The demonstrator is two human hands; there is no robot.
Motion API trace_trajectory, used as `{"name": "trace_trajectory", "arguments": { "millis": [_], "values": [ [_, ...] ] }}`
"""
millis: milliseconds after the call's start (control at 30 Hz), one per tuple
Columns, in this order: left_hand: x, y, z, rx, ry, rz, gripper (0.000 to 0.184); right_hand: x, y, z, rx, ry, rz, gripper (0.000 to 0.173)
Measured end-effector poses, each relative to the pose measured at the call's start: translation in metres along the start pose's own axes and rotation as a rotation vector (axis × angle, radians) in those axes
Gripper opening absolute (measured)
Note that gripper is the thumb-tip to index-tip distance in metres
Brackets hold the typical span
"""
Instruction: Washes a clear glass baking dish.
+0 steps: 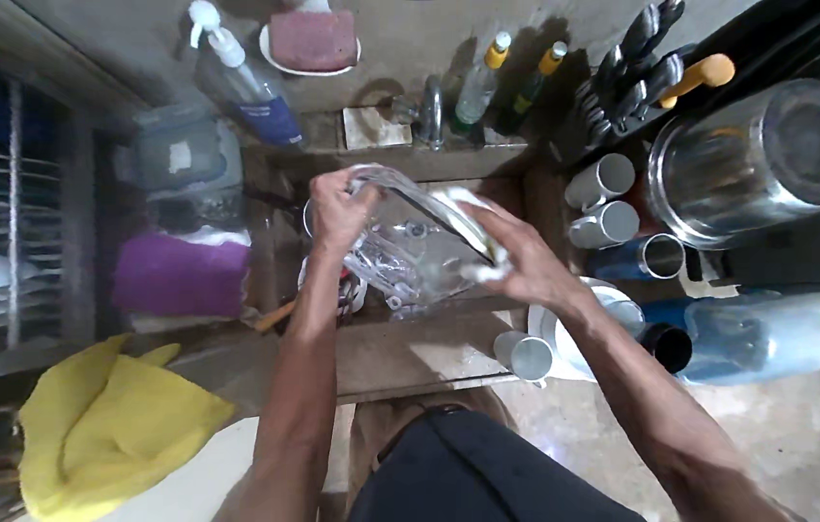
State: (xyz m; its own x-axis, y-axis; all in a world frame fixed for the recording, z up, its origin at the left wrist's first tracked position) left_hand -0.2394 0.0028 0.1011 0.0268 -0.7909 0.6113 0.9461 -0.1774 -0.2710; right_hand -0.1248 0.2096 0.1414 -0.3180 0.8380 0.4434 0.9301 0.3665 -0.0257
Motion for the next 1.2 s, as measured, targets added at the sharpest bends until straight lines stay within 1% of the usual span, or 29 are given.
{"name": "trace_trajectory", "arguments": {
  "millis": [33,100,167,200,233,300,367,433,467,533,600,667,733,800,867,900,933,967,1000,1033,1067,1100,1133,1200],
  "values": [
    [0.009,0.000,-0.009,0.034,0.015,0.040,0.020,0.001,0.013,0.010,0.003,0.013,0.026,0.084],
    [0.014,-0.001,-0.011,0.033,0.035,0.079,0.018,0.000,0.012,0.015,0.039,0.010,0.050,0.084],
    [0.005,-0.001,0.003,0.009,0.027,0.052,0.019,-0.005,-0.023,0.000,0.091,-0.023,0.030,0.085],
    [-0.001,-0.001,0.010,-0.011,0.026,0.042,0.019,-0.007,-0.039,-0.010,0.110,-0.039,-0.008,0.086],
    [-0.004,0.000,0.015,-0.027,0.037,0.042,0.019,-0.007,-0.044,-0.020,0.117,-0.048,-0.040,0.086],
    [-0.003,0.002,0.013,-0.020,0.086,0.037,0.018,-0.004,-0.025,-0.023,0.102,-0.009,-0.071,0.087],
    [0.007,0.002,0.001,0.022,0.087,0.052,0.016,0.000,0.007,-0.007,0.074,0.042,-0.061,0.085],
    [0.010,0.000,0.001,0.012,0.054,0.044,0.015,-0.003,0.014,0.005,0.070,0.022,-0.025,0.084],
    [0.005,0.000,0.008,-0.007,0.047,0.019,0.015,-0.005,0.006,0.005,0.068,-0.012,-0.004,0.083],
    [-0.007,-0.001,0.025,-0.071,0.004,-0.017,0.016,-0.006,-0.026,-0.005,0.082,-0.066,0.043,0.079],
    [-0.020,-0.001,0.037,-0.126,-0.047,-0.034,0.015,-0.001,-0.046,-0.016,0.059,0.005,0.120,0.071],
    [-0.032,-0.001,0.046,-0.172,-0.086,-0.050,0.015,0.005,-0.050,-0.011,-0.051,0.130,0.157,0.075],
    [-0.043,-0.005,0.055,-0.212,-0.138,-0.106,0.016,0.010,-0.048,0.002,-0.112,0.194,0.202,0.076],
    [-0.053,-0.012,0.066,-0.264,-0.207,-0.167,0.018,0.017,-0.045,0.014,-0.096,0.183,0.265,0.074],
    [-0.049,-0.018,0.064,-0.269,-0.312,-0.167,0.023,0.021,-0.040,0.024,-0.092,0.084,0.338,0.072],
    [-0.040,-0.020,0.051,-0.204,-0.378,-0.158,0.030,0.023,-0.036,0.030,-0.114,0.017,0.376,0.073],
    [-0.027,-0.018,0.028,-0.087,-0.406,-0.144,0.040,0.026,-0.028,0.032,-0.143,-0.048,0.416,0.076],
    [-0.013,-0.011,-0.001,0.070,-0.372,-0.106,0.046,0.028,-0.017,0.031,-0.176,-0.117,0.433,0.078],
    [-0.002,0.000,-0.030,0.233,-0.262,-0.041,0.048,0.031,-0.008,0.031,-0.191,-0.175,0.465,0.082],
    [0.000,0.014,-0.053,0.371,-0.089,0.033,0.048,0.033,-0.002,0.030,-0.187,-0.213,0.498,0.085],
    [-0.007,0.028,-0.068,0.461,0.083,0.092,0.047,0.032,0.002,0.028,-0.175,-0.232,0.515,0.087],
    [-0.014,0.037,-0.073,0.500,0.196,0.138,0.043,0.030,0.004,0.022,-0.160,-0.226,0.519,0.088],
    [-0.019,0.042,-0.075,0.516,0.250,0.181,0.040,0.028,0.004,0.016,-0.147,-0.208,0.509,0.089],
    [-0.021,0.047,-0.076,0.525,0.201,0.262,0.034,0.024,0.005,0.003,-0.114,-0.166,0.449,0.091]
  ]
}}
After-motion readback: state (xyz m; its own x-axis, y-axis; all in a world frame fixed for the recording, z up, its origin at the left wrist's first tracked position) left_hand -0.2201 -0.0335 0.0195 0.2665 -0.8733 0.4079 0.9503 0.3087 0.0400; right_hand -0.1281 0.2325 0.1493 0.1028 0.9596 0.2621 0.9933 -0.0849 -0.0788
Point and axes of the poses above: each hand's wrist, its own y-axis away from the middle knuckle, its own x-axis out of the back of the hand, z = x × y, the point moved 10 cm from there along -y, towards the middle knuckle, and after that the axes turned 14 degrees about -y, right-handed, at the moved point
